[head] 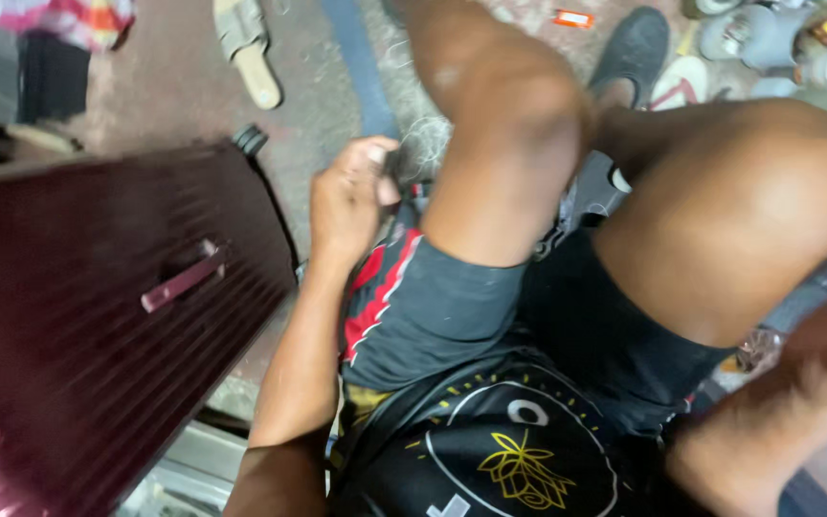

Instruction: The person sits on the floor and repairs a sandal. They use a small knife to scrape the sole, then use a lighter to heat the sole, and finally use a wooden tool to press and shape the sole.

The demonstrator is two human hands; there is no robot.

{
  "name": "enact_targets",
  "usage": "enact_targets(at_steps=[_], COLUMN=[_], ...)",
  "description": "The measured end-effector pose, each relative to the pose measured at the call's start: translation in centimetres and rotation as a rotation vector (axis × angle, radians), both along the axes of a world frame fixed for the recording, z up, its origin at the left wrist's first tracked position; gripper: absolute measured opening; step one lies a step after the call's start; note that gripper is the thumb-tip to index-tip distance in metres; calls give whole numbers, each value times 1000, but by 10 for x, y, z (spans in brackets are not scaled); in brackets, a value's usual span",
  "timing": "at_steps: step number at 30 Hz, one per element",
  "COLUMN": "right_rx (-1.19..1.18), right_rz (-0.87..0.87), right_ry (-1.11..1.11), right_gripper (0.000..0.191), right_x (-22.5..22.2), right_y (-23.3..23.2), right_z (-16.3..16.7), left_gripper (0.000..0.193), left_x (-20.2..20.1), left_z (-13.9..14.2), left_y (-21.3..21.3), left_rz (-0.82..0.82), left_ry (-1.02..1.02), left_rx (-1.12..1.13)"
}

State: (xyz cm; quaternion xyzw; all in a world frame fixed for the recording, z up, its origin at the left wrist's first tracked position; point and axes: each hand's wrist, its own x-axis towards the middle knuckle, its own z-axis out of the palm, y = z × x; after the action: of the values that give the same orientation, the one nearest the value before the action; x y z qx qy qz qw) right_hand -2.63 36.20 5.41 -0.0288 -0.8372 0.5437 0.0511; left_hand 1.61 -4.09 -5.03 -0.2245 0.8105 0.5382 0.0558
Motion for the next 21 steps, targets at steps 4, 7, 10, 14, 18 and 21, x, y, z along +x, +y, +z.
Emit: enact_targets(at_steps=[4,7,10,14,18,21], right_rx=[944,643,157,309,246,218], right_rz=[301,247,61,82,44,30], right_ry=[281,127,-117,-24,-80,-138], right_gripper=[52,42,46,41,40,40], right_x=[1,-4,-3,6,1,-9], right_y=[-74,-92,-91,-81,-75,-83], right_z=[44,49,41,27,17,9], left_gripper=[36,34,28,13,14,18], left_x=[32,50,54,25,-18,-50], left_z=[-59,-92,-115,-144,-170,-188], left_y=[-60,-85,-104,-134,-165,-183], left_rz=[188,314,372,559,769,843], left_ry=[105,-235,-204,-76,-74,-121], left_rx=[-46,-91,28,437,436,282])
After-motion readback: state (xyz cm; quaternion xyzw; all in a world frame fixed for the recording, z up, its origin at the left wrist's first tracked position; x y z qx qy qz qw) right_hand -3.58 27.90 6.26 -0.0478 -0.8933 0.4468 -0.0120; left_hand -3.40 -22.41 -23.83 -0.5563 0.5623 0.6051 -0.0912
